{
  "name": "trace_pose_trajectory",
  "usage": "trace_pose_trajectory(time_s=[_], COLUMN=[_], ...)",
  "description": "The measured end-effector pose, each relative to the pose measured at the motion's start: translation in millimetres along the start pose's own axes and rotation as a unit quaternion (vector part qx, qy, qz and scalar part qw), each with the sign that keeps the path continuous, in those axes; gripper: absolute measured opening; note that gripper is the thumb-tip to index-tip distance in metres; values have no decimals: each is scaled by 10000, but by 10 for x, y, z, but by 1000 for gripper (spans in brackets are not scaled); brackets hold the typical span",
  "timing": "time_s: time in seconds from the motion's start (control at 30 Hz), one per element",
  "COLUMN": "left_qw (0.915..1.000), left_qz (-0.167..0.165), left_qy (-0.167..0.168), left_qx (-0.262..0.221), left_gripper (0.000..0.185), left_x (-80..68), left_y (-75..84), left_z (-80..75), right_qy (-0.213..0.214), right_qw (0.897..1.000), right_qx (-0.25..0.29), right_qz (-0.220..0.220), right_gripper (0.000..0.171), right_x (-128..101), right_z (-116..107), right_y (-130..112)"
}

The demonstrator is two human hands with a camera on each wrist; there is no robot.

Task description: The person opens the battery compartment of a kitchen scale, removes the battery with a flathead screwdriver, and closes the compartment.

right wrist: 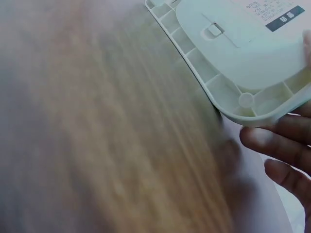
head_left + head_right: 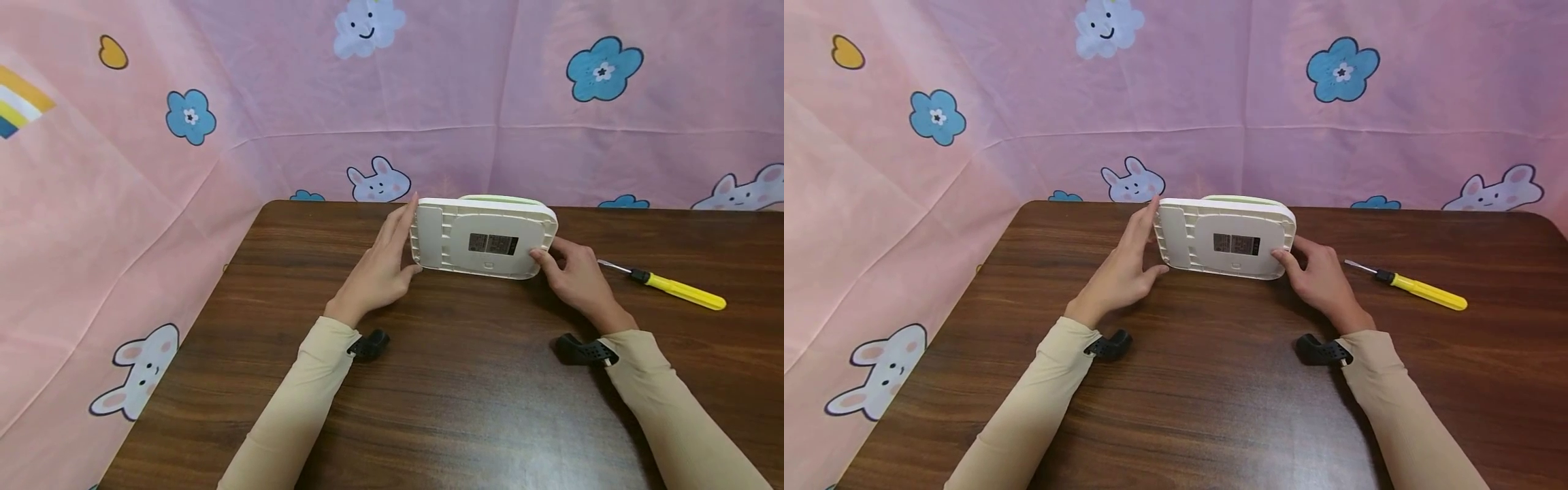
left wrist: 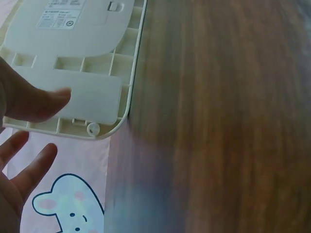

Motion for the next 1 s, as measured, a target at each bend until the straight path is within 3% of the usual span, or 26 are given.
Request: trace_pose_trajectory(time_s=[0.23, 0.47, 0.63, 0.87, 1.0], left_qw=[9995, 9966, 9917, 9881, 9846], left_qz=[-268, -787, -1191, -1141, -1196], left_qy=[-181, -239, -454, -772, -881], left_qx=[-38, -100, -150, -678, -918], left_gripper=[125, 126, 118, 96, 92], left_x=[3, -15, -58, -51, -57], left_y=[-34, -114, -189, -209, -204], left_z=[55, 88, 147, 227, 268], right_qy=[-181, -424, -733, -1665, -1858], right_qw=[9987, 9961, 9928, 9809, 9776], right_qx=[468, 777, 920, 1005, 982], right_qz=[-28, -60, -217, 64, 116], right_gripper=[47, 51, 62, 86, 88], right_x=[-10, -10, -5, 8, -4], right_z=[10, 39, 102, 185, 204], right_y=[19, 22, 14, 43, 71])
Point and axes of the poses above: each hand's wrist, its own x-axis towards the middle knuckle, its own z-axis out of the palm, y = z × x, the point moved 7 cm from there along x, towards the middle knuckle, and after that the axes turned 15 degrees about -x, right-handed, at the moved point
